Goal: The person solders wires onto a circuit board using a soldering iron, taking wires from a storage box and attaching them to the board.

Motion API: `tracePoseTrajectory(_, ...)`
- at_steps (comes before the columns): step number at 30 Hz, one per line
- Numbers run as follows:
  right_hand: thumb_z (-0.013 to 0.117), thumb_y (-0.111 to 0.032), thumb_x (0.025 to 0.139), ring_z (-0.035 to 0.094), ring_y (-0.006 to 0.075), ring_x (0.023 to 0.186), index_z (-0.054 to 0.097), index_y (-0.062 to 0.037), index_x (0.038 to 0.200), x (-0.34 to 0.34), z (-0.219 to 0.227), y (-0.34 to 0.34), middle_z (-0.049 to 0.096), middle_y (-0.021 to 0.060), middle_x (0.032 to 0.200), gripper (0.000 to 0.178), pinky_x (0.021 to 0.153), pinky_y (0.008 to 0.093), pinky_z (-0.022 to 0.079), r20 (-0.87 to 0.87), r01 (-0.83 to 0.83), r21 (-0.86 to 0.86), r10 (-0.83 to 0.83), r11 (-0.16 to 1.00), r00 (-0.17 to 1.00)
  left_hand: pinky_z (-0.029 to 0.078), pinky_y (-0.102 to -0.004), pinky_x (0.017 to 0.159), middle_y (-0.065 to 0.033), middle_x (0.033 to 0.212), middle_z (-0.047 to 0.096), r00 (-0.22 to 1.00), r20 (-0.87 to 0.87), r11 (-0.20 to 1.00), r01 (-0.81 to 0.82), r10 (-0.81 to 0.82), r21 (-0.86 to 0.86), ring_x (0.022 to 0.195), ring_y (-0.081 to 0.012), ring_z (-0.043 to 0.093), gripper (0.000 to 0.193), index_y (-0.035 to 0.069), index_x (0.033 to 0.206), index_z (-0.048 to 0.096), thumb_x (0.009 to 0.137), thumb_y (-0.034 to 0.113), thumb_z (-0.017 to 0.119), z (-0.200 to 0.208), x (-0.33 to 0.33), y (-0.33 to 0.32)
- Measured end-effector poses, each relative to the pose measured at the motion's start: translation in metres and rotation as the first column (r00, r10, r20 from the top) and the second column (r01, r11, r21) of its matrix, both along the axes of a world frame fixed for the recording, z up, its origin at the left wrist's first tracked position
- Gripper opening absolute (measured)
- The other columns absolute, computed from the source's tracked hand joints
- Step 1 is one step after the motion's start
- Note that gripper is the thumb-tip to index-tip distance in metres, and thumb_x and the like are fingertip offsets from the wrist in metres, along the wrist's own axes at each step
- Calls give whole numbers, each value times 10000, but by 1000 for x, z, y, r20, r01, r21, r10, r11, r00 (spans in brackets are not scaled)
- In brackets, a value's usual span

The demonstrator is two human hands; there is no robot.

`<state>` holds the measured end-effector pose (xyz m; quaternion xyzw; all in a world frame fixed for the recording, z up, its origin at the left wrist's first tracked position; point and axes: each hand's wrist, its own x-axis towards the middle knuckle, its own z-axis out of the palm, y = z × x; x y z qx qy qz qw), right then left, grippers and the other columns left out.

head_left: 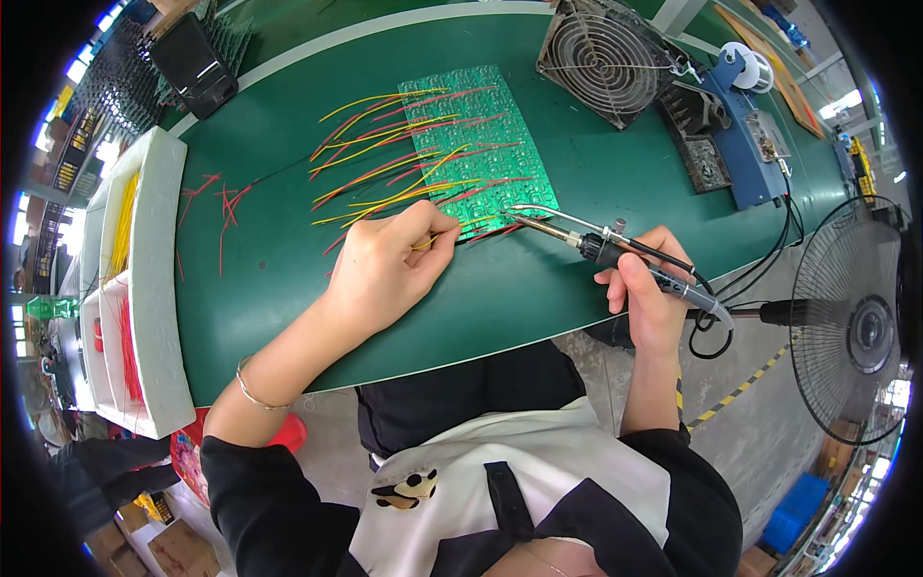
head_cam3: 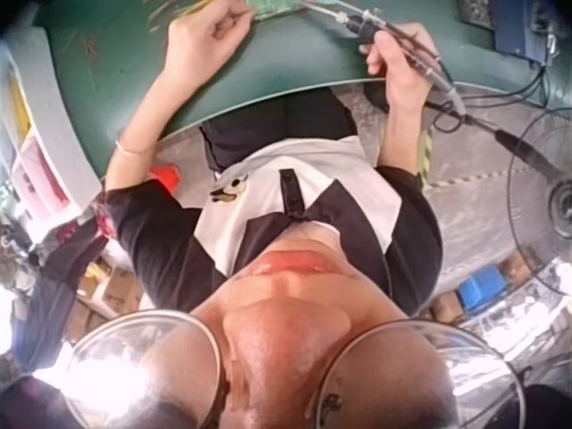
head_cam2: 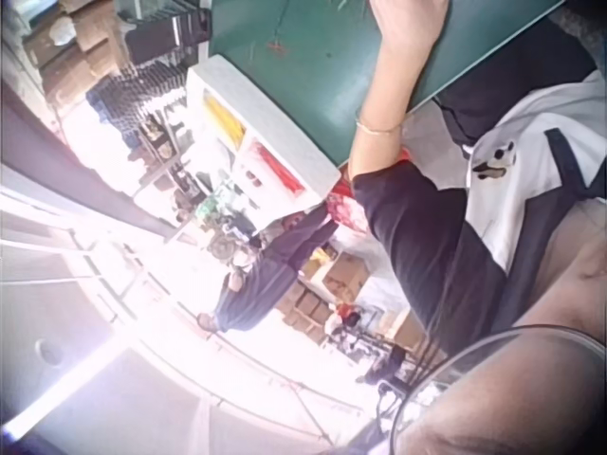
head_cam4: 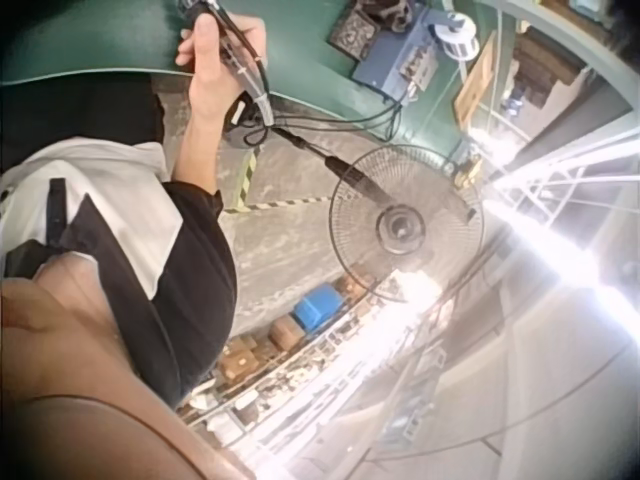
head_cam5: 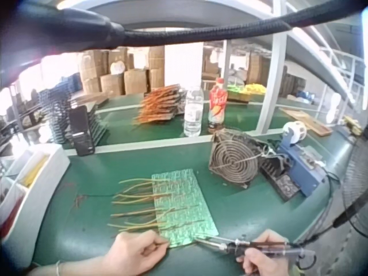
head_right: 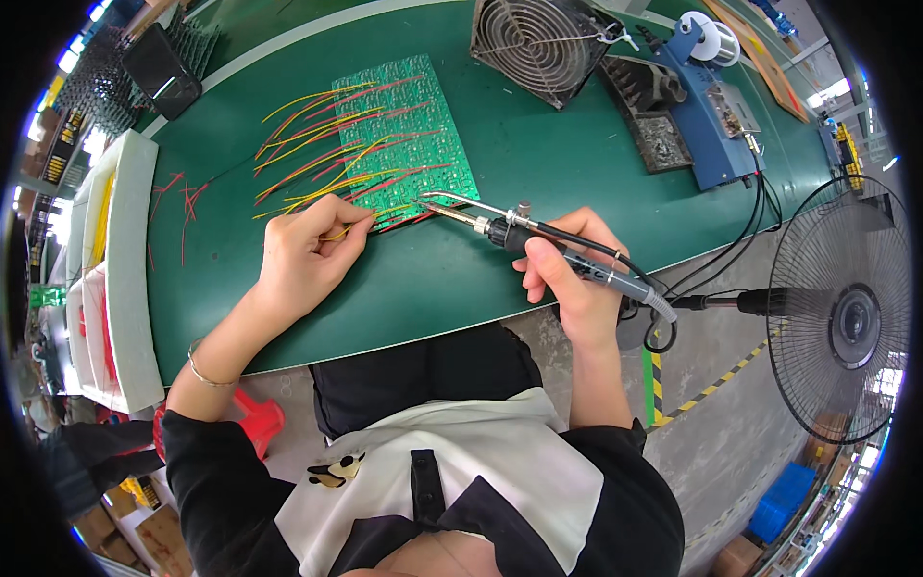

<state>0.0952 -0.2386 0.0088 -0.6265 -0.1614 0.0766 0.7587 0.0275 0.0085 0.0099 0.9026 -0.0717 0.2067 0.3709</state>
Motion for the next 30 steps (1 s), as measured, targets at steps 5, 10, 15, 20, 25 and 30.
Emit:
tracePoseTrajectory(5,639,-86,788,516,89,448,514,8,770,1,0,3,558,69,573,157,539,252,513,8,-12,-4,12,1000,1000,443,-259,464,-67,628,600,1000,-1,1000,-15,15,6,500,-172,575,111,29,740,538,707,-13,636,1,-1,1)
tracePoseTrajectory(10,639,-89,788,516,87,449,514,6,765,2,0,2,557,65,574,159,537,251,511,2,-14,-15,14,1000,1000,442,-261,463,-66,622,595,1000,24,1000,-13,13,8,485,-168,561,110,32,740,544,704,-11,638,-1,2,0)
tracePoseTrajectory(15,637,-91,789,515,86,447,513,3,765,1,0,1,555,62,572,157,535,252,510,11,-14,-25,15,1000,1000,359,-235,437,-30,545,460,999,38,1000,-10,11,-17,456,-111,418,89,25,741,564,725,-13,642,-5,1,0)
tracePoseTrajectory(20,632,-87,792,512,86,444,513,2,766,1,0,2,554,62,572,152,535,252,509,19,-15,-28,16,999,1000,276,-205,408,9,465,332,997,72,1000,0,3,-29,423,-50,272,70,18,744,582,749,-13,645,-6,2,0)
tracePoseTrajectory(25,631,-81,794,510,85,442,512,1,764,1,0,2,552,59,572,147,534,250,509,20,-23,-34,23,999,1000,279,-202,407,5,467,372,998,58,999,-3,5,-40,421,-48,285,69,14,742,575,755,-13,638,-5,1,0)
tracePoseTrajectory(30,633,-79,793,511,84,444,513,1,764,1,1,1,552,57,573,147,530,245,508,20,-33,-31,34,999,999,289,-194,410,0,477,412,999,47,998,-2,4,-56,426,-36,301,69,9,740,574,755,-13,637,-5,1,0)
